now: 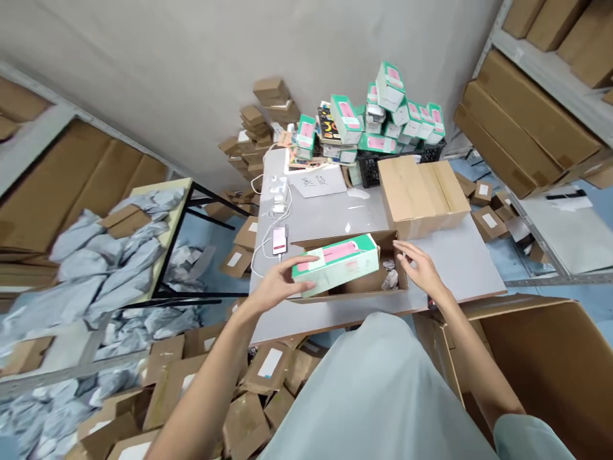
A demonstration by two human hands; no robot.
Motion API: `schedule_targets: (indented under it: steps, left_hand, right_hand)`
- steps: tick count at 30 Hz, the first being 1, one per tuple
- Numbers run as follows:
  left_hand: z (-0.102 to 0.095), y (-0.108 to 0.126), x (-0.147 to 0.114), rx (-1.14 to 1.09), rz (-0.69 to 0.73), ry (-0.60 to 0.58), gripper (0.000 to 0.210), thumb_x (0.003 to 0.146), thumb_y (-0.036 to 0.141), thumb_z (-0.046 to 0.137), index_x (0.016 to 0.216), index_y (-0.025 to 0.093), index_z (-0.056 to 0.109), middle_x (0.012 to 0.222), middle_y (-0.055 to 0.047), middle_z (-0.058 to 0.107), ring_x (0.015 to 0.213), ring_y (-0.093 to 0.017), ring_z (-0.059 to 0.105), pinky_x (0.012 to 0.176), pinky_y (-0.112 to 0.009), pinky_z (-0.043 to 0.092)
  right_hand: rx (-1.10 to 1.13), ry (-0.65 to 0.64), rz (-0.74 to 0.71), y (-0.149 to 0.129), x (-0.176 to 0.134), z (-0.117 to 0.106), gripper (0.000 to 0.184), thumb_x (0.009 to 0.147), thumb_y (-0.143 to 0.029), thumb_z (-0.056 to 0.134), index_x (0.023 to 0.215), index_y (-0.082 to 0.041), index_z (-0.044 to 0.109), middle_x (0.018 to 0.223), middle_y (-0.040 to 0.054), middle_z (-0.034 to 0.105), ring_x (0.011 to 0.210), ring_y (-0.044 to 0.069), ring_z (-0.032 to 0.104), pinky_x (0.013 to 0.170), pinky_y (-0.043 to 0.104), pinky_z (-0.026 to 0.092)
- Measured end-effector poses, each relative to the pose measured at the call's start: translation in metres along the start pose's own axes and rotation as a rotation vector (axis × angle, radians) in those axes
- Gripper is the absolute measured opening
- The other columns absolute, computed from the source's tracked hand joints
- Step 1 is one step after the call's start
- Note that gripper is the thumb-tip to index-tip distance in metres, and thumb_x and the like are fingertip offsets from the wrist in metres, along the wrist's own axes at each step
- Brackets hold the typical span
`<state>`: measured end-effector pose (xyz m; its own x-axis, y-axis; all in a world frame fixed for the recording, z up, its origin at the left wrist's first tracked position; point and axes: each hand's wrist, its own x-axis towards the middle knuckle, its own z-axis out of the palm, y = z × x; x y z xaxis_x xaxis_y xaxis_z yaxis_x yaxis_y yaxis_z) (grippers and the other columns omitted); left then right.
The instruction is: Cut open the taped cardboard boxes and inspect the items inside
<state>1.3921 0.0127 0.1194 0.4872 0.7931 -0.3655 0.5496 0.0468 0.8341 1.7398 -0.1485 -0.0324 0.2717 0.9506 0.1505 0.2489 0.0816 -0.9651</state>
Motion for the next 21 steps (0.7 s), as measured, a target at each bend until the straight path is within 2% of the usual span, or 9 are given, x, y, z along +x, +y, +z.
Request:
schedule_targets:
  steps: [2, 4, 7, 9, 12, 15, 17, 19, 21]
  left_hand:
    - [-0.01, -0.007, -0.032, -0.288, -0.049, 0.131, 0.063, 0.063, 0.037, 0.105, 0.12, 0.022, 0.084, 0.12, -0.01, 0.084, 0.094, -0.027, 0.078, 0.072, -0.032, 0.067]
    - [-0.003, -0.023, -0.056, -0.57, -0.064, 0.149, 0.073, 0.059, 0.04, 0.107, 0.125, 0.022, 0.081, 0.119, -0.012, 0.085, 0.095, -0.029, 0.08, 0.074, -0.035, 0.069]
    - [0.027, -0.055, -0.077, -0.893, -0.072, 0.062, 0.084, 0.067, 0.049, 0.102, 0.142, 0.025, 0.074, 0.122, -0.013, 0.085, 0.098, -0.033, 0.083, 0.073, -0.038, 0.071]
    - [0.048, -0.075, -0.085, -1.058, -0.077, 0.011, 0.078, 0.074, 0.051, 0.097, 0.144, 0.026, 0.072, 0.115, -0.011, 0.087, 0.091, -0.031, 0.084, 0.066, -0.035, 0.071]
    - [0.071, -0.09, -0.091, -1.215, -0.131, -0.104, 0.06, 0.085, 0.054, 0.09, 0.134, 0.022, 0.077, 0.112, -0.013, 0.088, 0.091, -0.033, 0.085, 0.058, -0.031, 0.067]
    - [0.079, -0.089, -0.097, -1.293, -0.187, -0.236, 0.068, 0.09, 0.068, 0.084, 0.137, 0.019, 0.077, 0.13, -0.02, 0.084, 0.114, -0.042, 0.083, 0.066, -0.034, 0.069]
    - [0.078, -0.081, -0.101, -1.331, -0.193, -0.273, 0.081, 0.09, 0.079, 0.079, 0.144, 0.019, 0.074, 0.141, -0.023, 0.079, 0.124, -0.045, 0.08, 0.072, -0.038, 0.071]
    - [0.076, -0.07, -0.106, -1.319, -0.188, -0.246, 0.086, 0.089, 0.08, 0.079, 0.152, 0.022, 0.07, 0.146, -0.022, 0.077, 0.126, -0.045, 0.079, 0.073, -0.039, 0.071]
    - [0.075, -0.057, -0.108, -1.243, -0.165, -0.137, 0.088, 0.089, 0.07, 0.084, 0.162, 0.027, 0.062, 0.149, -0.019, 0.076, 0.126, -0.042, 0.079, 0.078, -0.039, 0.071]
  right_hand:
    - [0.102, 0.052, 0.036, -0.025, 0.0, 0.004, 0.049, 0.11, -0.052, 0.066, 0.153, -0.031, 0.072, 0.16, 0.0134, 0.069, 0.138, 0.032, 0.072, 0.115, 0.051, 0.061]
    - [0.232, 0.038, 0.02, -0.055, 0.001, 0.011, 0.061, 0.107, -0.059, 0.071, 0.163, -0.036, 0.063, 0.17, 0.0125, 0.06, 0.142, 0.033, 0.07, 0.114, 0.051, 0.063]
    - [0.401, -0.103, -0.083, -0.102, 0.004, 0.028, 0.078, 0.1, -0.068, 0.079, 0.169, -0.044, 0.053, 0.18, 0.0082, 0.049, 0.161, 0.036, 0.054, 0.127, 0.055, 0.055]
    - [0.449, -0.195, -0.131, -0.126, 0.007, 0.042, 0.084, 0.095, -0.073, 0.084, 0.169, -0.046, 0.053, 0.182, 0.0068, 0.045, 0.167, 0.037, 0.046, 0.131, 0.057, 0.051]
    - [0.404, -0.267, -0.12, -0.147, 0.013, 0.061, 0.084, 0.091, -0.074, 0.086, 0.163, -0.041, 0.06, 0.175, 0.0093, 0.054, 0.16, 0.038, 0.055, 0.127, 0.055, 0.055]
    - [0.325, -0.24, -0.065, -0.154, 0.02, 0.071, 0.079, 0.092, -0.075, 0.084, 0.156, -0.033, 0.066, 0.158, 0.0113, 0.069, 0.142, 0.037, 0.068, 0.119, 0.054, 0.06]
    - [0.302, -0.203, -0.063, -0.154, 0.027, 0.072, 0.073, 0.095, -0.075, 0.08, 0.152, -0.031, 0.069, 0.154, 0.0116, 0.071, 0.141, 0.036, 0.069, 0.121, 0.055, 0.058]
    - [0.288, -0.172, -0.071, -0.151, 0.034, 0.073, 0.068, 0.098, -0.075, 0.077, 0.148, -0.03, 0.073, 0.156, 0.0124, 0.069, 0.147, 0.037, 0.064, 0.127, 0.056, 0.053]
    - [0.27, -0.083, -0.029, -0.148, 0.037, 0.075, 0.066, 0.099, -0.074, 0.076, 0.149, -0.032, 0.072, 0.163, 0.013, 0.064, 0.15, 0.037, 0.062, 0.127, 0.057, 0.053]
